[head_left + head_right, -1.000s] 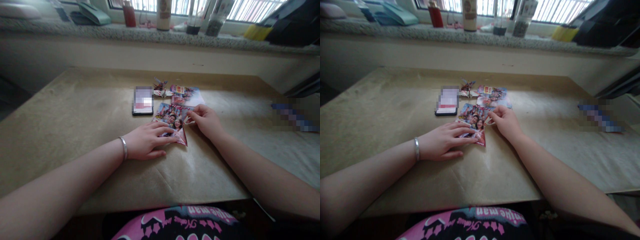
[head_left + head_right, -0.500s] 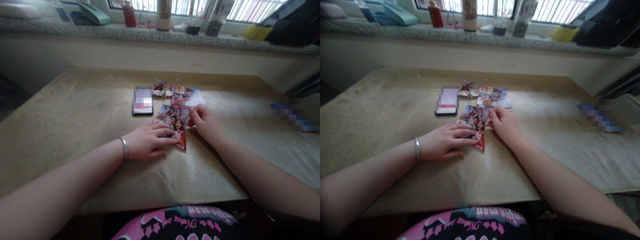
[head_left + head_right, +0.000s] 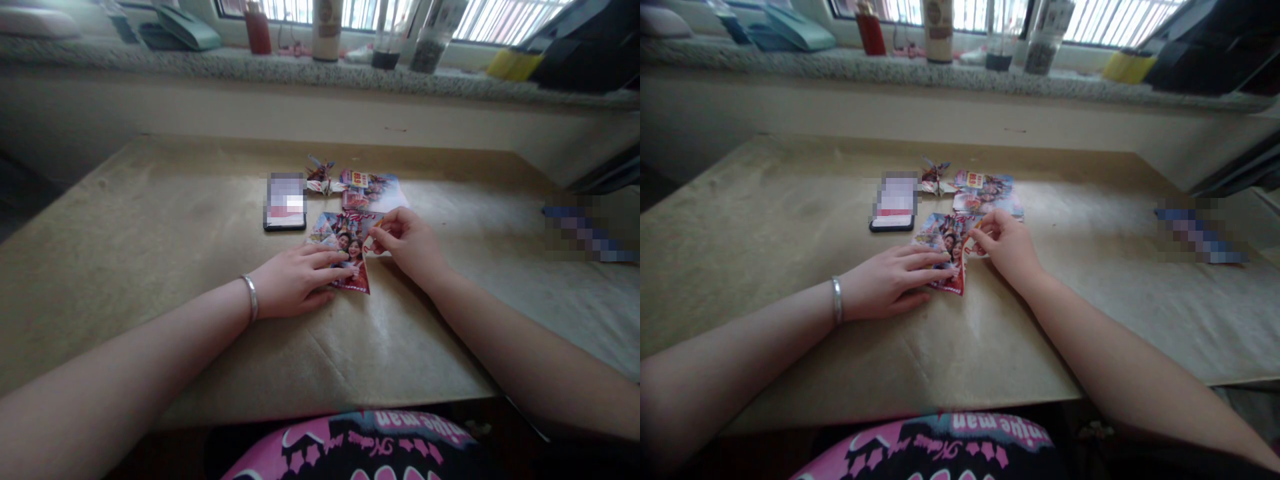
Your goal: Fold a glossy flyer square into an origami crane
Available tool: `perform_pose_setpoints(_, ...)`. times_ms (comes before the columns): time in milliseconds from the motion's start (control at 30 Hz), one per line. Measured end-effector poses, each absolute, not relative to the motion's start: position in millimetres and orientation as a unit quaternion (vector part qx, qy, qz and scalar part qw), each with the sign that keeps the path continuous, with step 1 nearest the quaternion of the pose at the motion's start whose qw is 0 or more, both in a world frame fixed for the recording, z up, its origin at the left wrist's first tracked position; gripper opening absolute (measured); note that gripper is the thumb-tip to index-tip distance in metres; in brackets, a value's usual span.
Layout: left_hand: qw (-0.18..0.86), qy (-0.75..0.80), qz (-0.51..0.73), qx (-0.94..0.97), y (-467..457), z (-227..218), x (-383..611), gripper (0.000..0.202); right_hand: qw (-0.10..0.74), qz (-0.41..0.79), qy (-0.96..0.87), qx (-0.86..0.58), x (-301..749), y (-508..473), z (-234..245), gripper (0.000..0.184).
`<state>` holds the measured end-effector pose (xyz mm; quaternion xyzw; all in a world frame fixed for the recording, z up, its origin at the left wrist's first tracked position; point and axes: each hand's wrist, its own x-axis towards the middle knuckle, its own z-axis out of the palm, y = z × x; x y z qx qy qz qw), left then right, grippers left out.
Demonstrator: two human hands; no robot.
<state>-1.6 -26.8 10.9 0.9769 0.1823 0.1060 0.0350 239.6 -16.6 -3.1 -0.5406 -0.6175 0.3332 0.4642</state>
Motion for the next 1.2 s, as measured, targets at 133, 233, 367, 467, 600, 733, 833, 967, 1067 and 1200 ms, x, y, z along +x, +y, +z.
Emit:
perform_pose_setpoints(133,0.02,0.207,0.081,0.975,-30.2,11.2,0.6,0.05,0.426,0.306,-0.639,-0.563,239.0,-18.0,-5.0,0.026)
perform_pose_setpoints(233,0.012,0.224,0.063,0.973,-31.9,11.1,1.7,0.054,0.414,0.318,-0.642,-0.562,237.0,-18.4,-5.3,0.025)
perform_pose_setpoints(367,0.017,0.231,0.053,0.971,-32.3,10.0,2.4,0.055,0.413,0.347,-0.631,-0.557,234.5,-17.9,-3.7,0.025)
perform_pose_setpoints(467,0.025,0.232,0.056,0.971,-31.9,9.6,3.8,0.054,0.392,0.365,-0.633,-0.559,233.7,-17.3,-3.4,0.023)
perform_pose_setpoints(600,0.033,0.218,0.065,0.973,-31.3,9.3,5.6,0.048,0.362,0.306,-0.669,-0.573,232.8,-17.2,-4.5,0.02)
perform_pose_setpoints(733,0.04,0.214,0.07,0.973,-31.2,10.2,6.0,0.047,0.395,0.303,-0.672,-0.548,231.2,-19.1,-2.4,0.044)
perform_pose_setpoints(833,0.053,0.218,0.066,0.972,-30.8,11.4,5.0,0.05,0.387,0.306,-0.69,-0.529,231.5,-20.1,0.6,0.056)
perform_pose_setpoints(967,0.066,0.216,0.074,0.971,-29.7,11.0,4.1,0.051,0.367,0.325,-0.708,-0.509,236.2,-18.2,0.6,0.043)
perform_pose_setpoints(1067,0.067,0.208,0.092,0.972,-29.3,10.2,4.5,0.048,0.382,0.359,-0.683,-0.509,240.5,-15.1,-1.5,0.039)
perform_pose_setpoints(1200,0.068,0.206,0.105,0.97,-29.6,9.6,4.3,0.045,0.383,0.382,-0.67,-0.508,242.0,-12.7,-2.0,0.038)
